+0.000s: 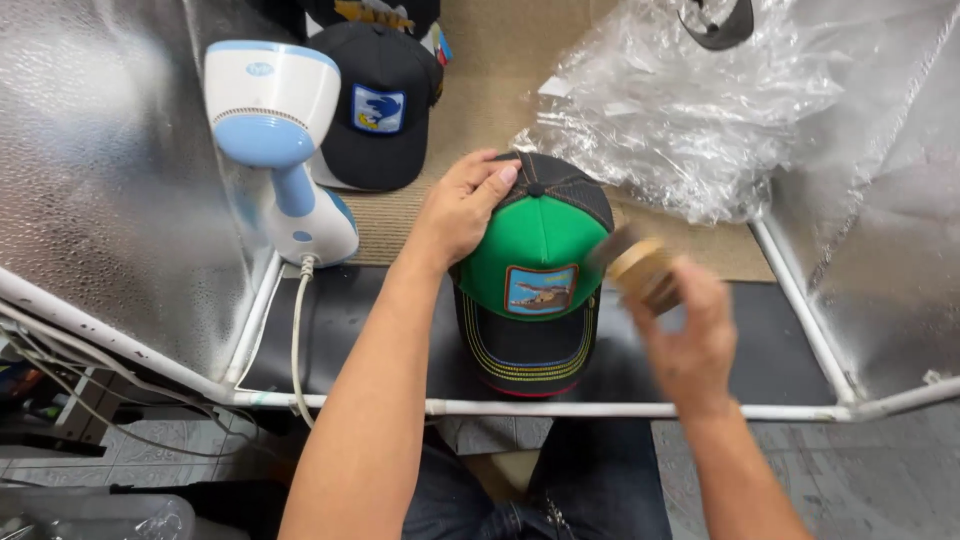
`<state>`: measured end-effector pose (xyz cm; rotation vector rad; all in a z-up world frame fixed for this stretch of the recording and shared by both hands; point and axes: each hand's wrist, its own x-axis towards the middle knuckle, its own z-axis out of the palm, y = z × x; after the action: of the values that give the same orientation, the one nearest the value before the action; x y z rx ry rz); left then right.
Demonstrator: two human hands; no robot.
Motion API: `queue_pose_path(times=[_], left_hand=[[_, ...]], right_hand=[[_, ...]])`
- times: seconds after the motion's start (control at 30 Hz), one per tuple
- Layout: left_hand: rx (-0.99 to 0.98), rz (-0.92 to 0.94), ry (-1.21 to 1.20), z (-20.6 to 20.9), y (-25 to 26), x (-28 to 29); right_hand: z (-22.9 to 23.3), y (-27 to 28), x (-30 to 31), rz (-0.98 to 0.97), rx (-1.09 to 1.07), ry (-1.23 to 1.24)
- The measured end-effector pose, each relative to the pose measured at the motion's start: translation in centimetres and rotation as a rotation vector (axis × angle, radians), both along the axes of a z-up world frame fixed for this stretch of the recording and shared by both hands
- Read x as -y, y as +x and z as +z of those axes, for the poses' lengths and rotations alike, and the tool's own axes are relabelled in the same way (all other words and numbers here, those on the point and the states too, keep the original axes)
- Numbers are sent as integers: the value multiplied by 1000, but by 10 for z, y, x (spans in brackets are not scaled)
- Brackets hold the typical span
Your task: Brushing a trucker hat with a wooden brush to remove lint or dust as part of a cleaning or quality control process.
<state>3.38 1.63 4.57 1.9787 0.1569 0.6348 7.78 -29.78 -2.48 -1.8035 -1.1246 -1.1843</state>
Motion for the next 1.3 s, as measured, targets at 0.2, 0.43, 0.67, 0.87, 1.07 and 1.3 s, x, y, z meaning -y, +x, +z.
queue_pose_path(times=[0.2, 0.43, 0.67, 0.87, 1.07, 1.3], left_hand=[[-13, -6, -16, 1, 0, 0], [1, -9, -16, 11, -5, 3], [-23, -12, 70, 2, 1, -2], [21, -13, 79, -7, 6, 0], [19, -28, 18, -12, -1, -1], [99, 117, -52, -7, -13, 20]], right_hand=[[-15, -11, -29, 242, -47, -66], [2, 3, 2, -134, -131, 68], [56, -30, -51, 77, -72, -179], [63, -8, -32, -11, -225, -76], [54, 21, -45, -32, -477, -44], [45, -13, -73, 138, -1282, 535]])
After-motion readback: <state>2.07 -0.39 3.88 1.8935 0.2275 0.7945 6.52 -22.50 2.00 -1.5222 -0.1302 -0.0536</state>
